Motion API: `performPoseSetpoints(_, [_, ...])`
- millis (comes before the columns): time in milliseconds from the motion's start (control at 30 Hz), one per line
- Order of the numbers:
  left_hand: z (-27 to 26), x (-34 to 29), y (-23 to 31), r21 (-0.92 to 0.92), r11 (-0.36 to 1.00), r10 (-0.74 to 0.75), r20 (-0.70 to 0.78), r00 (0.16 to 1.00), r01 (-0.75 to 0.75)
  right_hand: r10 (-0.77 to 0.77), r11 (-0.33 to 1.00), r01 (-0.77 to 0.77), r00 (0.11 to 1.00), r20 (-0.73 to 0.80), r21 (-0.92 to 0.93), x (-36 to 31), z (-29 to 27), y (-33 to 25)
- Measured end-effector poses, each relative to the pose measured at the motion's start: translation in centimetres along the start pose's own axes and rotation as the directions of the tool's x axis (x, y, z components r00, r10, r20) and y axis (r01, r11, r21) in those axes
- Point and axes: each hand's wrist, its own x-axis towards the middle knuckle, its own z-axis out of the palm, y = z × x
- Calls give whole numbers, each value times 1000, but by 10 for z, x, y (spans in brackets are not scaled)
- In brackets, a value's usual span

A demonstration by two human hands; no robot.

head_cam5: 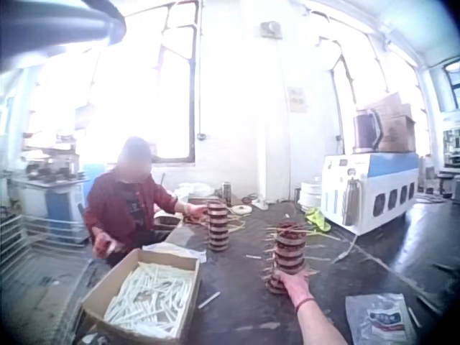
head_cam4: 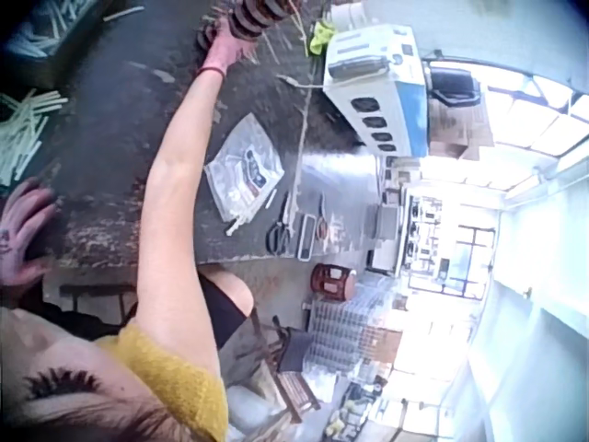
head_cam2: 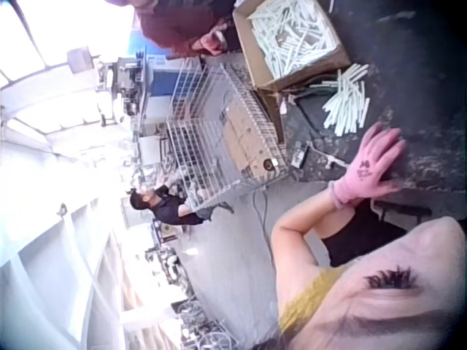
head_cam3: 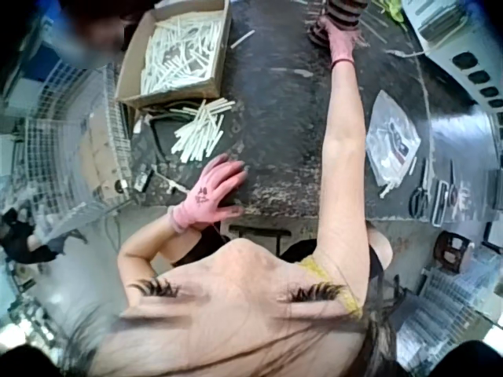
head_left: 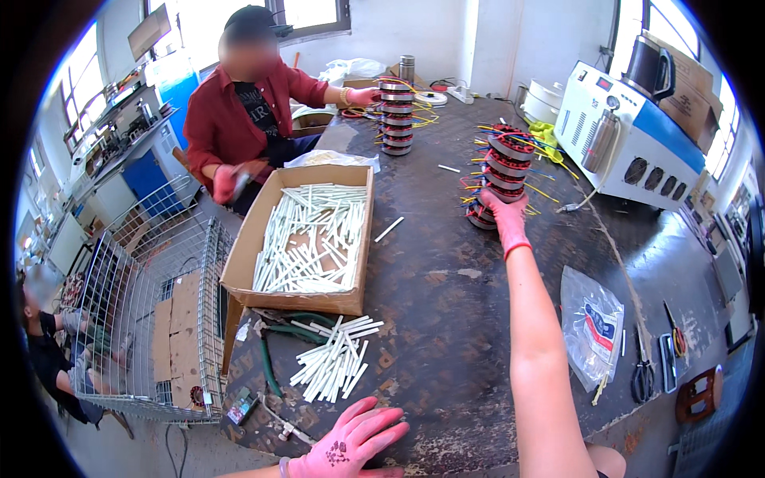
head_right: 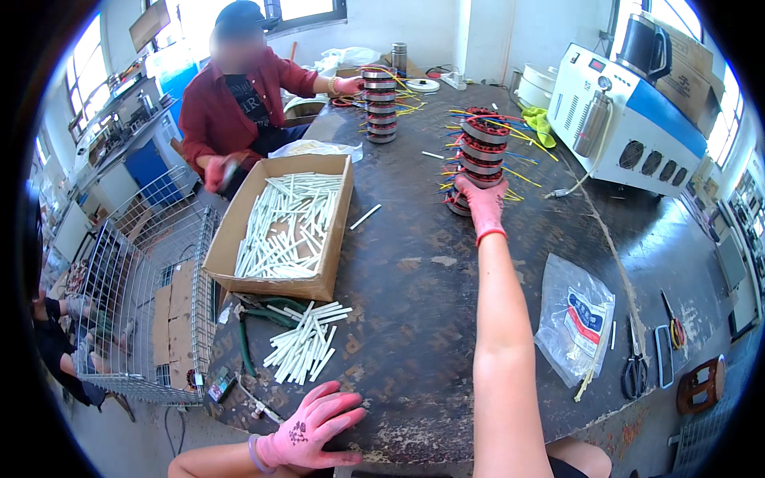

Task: The person assembles a motor stator by inserting wires and tubes into the core and securing them with a tie. The person then trims the excess tie with scissors and places the finished component onto a stack.

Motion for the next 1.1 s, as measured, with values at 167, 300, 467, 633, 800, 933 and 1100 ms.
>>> performPoseSetpoints(167, [-2,4,4,13,1000,-18,3,1000,18,33,999,-33,999,43,-3,-8,-8,-2])
performPoseSetpoints(300, [0,-1,0,26,1000,-13,-8,1000,13,13,998,-19,992,127,52,-25,-11,-5])
performPoseSetpoints(467, [5,-1,1,19,1000,-18,-18,1000,18,-14,993,-34,922,388,116,-43,-33,-3])
performPoseSetpoints(633, [8,1,3,58,998,5,-12,1000,-4,-11,987,-76,847,531,142,-75,-58,-20])
performPoseSetpoints(800, [8,-3,5,85,996,-22,-15,1000,24,-7,971,-170,684,730,169,-118,-73,-53])
performPoseSetpoints(933, [13,-4,2,93,996,0,-23,1000,2,59,973,-212,616,786,93,-132,-90,-53])
performPoseSetpoints(1100, [12,-9,4,110,994,-21,5,1000,20,89,983,-184,510,856,7,-147,-94,-67])
